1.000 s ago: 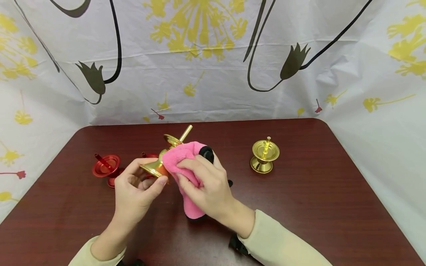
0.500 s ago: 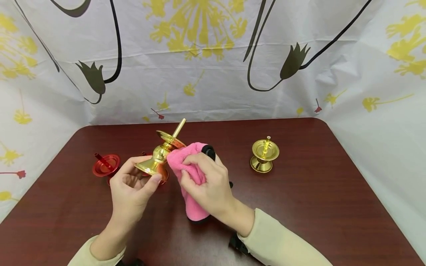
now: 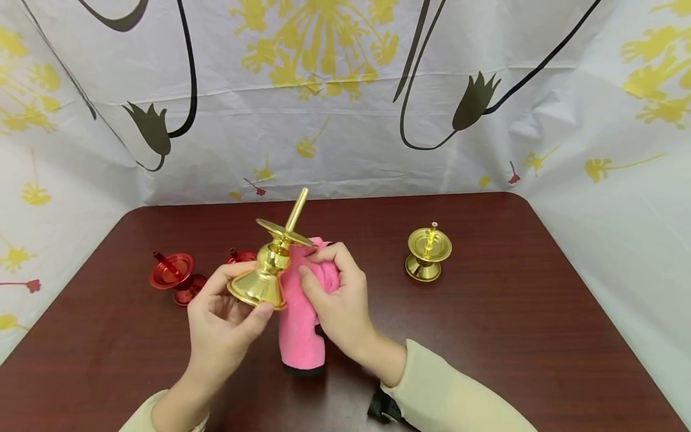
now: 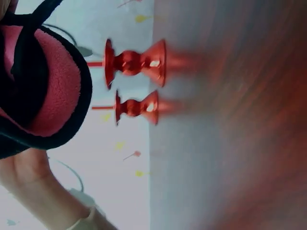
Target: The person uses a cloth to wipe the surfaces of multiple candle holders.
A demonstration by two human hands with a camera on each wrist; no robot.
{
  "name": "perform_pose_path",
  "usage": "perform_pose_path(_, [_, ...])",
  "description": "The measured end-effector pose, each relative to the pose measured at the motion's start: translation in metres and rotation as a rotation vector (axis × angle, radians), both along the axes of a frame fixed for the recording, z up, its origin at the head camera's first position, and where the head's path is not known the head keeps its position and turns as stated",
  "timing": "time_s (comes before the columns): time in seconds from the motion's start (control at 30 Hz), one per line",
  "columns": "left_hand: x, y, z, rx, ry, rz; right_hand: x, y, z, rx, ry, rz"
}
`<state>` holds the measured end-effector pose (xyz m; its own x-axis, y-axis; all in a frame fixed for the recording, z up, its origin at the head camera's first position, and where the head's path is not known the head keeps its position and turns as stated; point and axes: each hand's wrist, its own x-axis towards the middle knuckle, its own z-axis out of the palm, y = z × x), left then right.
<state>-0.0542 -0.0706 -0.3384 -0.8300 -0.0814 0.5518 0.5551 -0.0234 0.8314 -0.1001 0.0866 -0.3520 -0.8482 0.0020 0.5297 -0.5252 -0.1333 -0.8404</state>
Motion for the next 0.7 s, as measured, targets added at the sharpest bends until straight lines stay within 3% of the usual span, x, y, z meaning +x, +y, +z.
perform_pose_path(0.2, [-0.001,-0.001,0.004,-0.056,-0.063,0.07,0.002,-0.001,0.003,-0.089,0.052,0.003])
perform_pose_path(0.33, [-0.001,-0.001,0.003,-0.135,-0.036,0.128,0.004,0.0,0.003,-0.11,0.069,-0.012])
perform_pose_path(0.5, [-0.003,-0.003,0.003,-0.168,-0.005,0.19,0.006,0.001,0.004,-0.071,0.147,-0.059])
perform_pose_path(0.6, [-0.005,-0.004,0.004,-0.157,-0.017,0.2,0.004,0.003,0.004,-0.008,0.274,-0.09])
perform_pose_path(0.7, [-0.005,-0.006,0.005,-0.141,-0.036,0.194,-0.006,0.007,0.007,0.092,0.517,-0.115])
